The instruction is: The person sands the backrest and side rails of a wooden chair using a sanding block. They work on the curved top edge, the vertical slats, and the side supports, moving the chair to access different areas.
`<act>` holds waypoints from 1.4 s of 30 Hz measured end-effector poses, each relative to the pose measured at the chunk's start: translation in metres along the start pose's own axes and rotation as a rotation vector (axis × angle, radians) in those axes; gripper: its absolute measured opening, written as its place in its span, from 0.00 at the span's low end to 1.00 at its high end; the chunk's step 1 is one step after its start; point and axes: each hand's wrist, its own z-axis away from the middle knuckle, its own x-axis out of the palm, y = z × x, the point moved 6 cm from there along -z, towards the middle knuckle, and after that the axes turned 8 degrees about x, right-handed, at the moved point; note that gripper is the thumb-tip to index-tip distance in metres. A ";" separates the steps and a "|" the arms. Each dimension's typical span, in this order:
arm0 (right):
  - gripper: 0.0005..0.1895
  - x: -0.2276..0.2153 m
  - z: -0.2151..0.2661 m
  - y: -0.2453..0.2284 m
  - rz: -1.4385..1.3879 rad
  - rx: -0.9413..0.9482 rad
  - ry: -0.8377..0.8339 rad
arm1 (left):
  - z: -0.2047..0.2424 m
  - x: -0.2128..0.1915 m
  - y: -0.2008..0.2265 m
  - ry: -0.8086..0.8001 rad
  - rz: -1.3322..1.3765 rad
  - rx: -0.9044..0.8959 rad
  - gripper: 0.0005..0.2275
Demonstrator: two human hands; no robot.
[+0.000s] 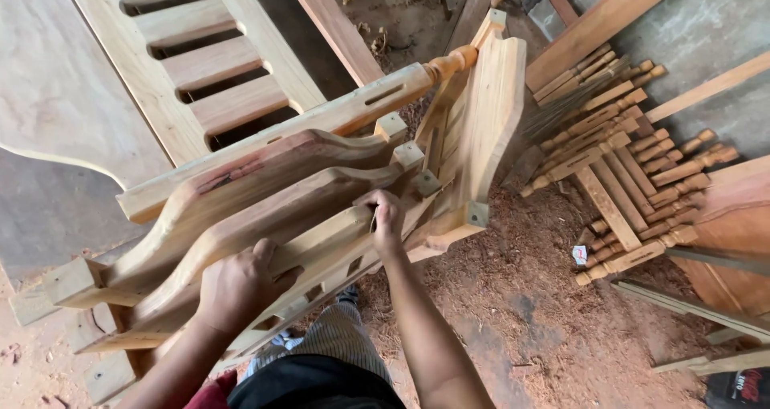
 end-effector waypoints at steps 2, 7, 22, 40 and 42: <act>0.40 -0.006 0.004 0.015 -0.080 -0.062 0.032 | 0.003 -0.002 0.006 0.021 0.025 0.032 0.23; 0.28 -0.042 -0.018 0.038 0.318 0.141 0.060 | -0.001 0.005 -0.005 0.013 0.003 -0.024 0.22; 0.09 -0.009 0.045 -0.049 0.735 -0.190 0.475 | 0.005 0.000 0.000 -0.127 -0.050 -0.059 0.25; 0.36 -0.031 0.059 -0.022 0.742 -0.028 -0.040 | 0.006 -0.001 -0.002 -0.031 0.028 0.020 0.23; 0.35 -0.028 0.057 -0.032 0.752 -0.030 -0.023 | 0.006 -0.002 -0.002 -0.014 0.035 0.041 0.23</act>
